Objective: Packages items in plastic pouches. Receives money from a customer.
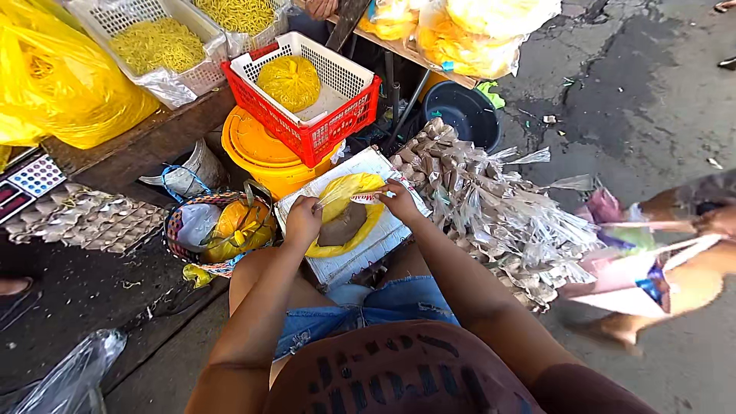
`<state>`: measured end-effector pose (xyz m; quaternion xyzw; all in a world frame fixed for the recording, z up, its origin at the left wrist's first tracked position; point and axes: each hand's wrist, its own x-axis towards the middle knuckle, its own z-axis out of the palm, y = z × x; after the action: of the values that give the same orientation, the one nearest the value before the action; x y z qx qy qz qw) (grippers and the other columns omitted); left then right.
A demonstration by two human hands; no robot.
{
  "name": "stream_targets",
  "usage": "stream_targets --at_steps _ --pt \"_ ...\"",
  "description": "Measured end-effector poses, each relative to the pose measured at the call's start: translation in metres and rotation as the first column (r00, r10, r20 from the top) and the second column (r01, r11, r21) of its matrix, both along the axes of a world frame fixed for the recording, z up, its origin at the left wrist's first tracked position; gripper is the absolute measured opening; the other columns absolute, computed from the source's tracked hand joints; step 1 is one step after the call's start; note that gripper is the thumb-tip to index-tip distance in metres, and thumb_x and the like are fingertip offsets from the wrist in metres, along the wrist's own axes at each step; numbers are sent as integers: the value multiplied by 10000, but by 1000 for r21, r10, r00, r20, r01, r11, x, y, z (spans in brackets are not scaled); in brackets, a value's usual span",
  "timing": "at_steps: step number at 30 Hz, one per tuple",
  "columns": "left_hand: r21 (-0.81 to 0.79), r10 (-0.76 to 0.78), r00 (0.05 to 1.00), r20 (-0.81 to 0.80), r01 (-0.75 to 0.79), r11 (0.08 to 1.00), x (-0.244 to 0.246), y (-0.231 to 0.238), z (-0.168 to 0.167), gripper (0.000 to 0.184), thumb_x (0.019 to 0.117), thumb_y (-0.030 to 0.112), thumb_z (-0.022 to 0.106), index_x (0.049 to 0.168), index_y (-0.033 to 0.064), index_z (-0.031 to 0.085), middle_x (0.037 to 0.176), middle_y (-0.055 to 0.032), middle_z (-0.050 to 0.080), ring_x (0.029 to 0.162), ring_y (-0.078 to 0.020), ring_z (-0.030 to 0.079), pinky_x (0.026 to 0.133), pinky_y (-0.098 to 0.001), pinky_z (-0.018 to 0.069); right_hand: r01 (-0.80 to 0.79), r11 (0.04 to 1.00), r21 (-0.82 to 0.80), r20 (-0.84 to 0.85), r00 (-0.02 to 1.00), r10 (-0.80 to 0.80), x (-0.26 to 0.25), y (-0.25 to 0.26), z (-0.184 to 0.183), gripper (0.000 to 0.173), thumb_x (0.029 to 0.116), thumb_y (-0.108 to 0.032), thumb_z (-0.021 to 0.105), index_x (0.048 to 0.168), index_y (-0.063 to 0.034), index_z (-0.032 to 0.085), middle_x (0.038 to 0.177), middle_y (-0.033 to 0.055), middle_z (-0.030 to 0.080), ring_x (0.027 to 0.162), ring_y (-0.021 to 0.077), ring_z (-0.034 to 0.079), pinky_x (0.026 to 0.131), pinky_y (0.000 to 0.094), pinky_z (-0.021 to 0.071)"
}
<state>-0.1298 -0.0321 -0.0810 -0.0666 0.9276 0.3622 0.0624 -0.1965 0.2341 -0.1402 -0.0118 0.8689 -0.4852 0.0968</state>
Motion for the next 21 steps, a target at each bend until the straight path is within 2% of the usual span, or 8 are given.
stream_targets --at_steps 1,3,6,9,13,16,18,21 --pt "-14 9 1000 21 -8 1000 -1 -3 -3 245 1031 143 591 1191 -8 700 1231 -203 652 1117 -326 651 1008 -501 509 -3 999 -41 44 999 4 -5 0 -4 187 958 -129 714 1087 6 714 1430 254 548 1382 361 485 1092 529 435" --pt "-32 45 999 18 -45 998 -2 -12 -4 258 1030 151 590 1209 -2 695 1246 -207 653 1142 -330 648 1024 -505 503 0 997 -71 133 991 9 -13 -5 -5 203 975 -120 695 1112 30 699 1210 211 669 1140 291 627 996 477 493" --pt "-22 178 983 44 -177 984 11 -25 -7 335 1020 216 622 1276 4 662 1304 -229 627 1200 -366 619 1044 -532 484 23 999 -47 176 984 -14 -10 -12 -2 231 979 -143 694 1119 41 694 1018 188 688 931 255 636 887 449 509" --pt "36 339 914 220 -355 934 34 -33 -22 650 994 413 656 1462 -4 482 1475 -307 471 1356 -426 496 1121 -551 412 82 997 -12 125 989 -79 1 -17 10 220 980 -166 694 1094 21 712 1023 180 706 942 265 661 895 471 520" --pt "47 327 839 435 -384 922 62 -8 -35 978 943 545 675 1599 10 185 1507 -325 425 1367 -445 489 1118 -561 420 117 993 28 79 990 -118 21 -24 23 204 983 -149 680 1094 19 714 1073 189 691 977 280 655 915 474 515" --pt "43 269 804 530 -343 939 59 1 -32 1008 970 389 689 1622 43 2 1466 -296 493 1328 -396 552 1098 -529 448 159 986 53 58 985 -162 32 -27 37 185 980 -134 686 1082 15 725 1097 188 687 970 273 659 913 461 522" --pt "138 245 829 503 -356 924 55 -4 -34 889 948 153 664 1612 36 85 1428 -283 521 1260 -377 595 1040 -524 494 172 983 58 31 984 -174 39 -28 54 170 973 -128 695 1066 10 729 1072 174 692 939 256 658 890 448 526" --pt "294 273 869 413 -411 863 51 -9 -22 782 930 35 605 1594 41 193 1308 -257 573 983 -290 650 837 -435 544 165 981 99 -53 986 -161 44 -26 75 157 976 -114 687 1064 7 737 1123 189 689 980 282 667 907 467 533"
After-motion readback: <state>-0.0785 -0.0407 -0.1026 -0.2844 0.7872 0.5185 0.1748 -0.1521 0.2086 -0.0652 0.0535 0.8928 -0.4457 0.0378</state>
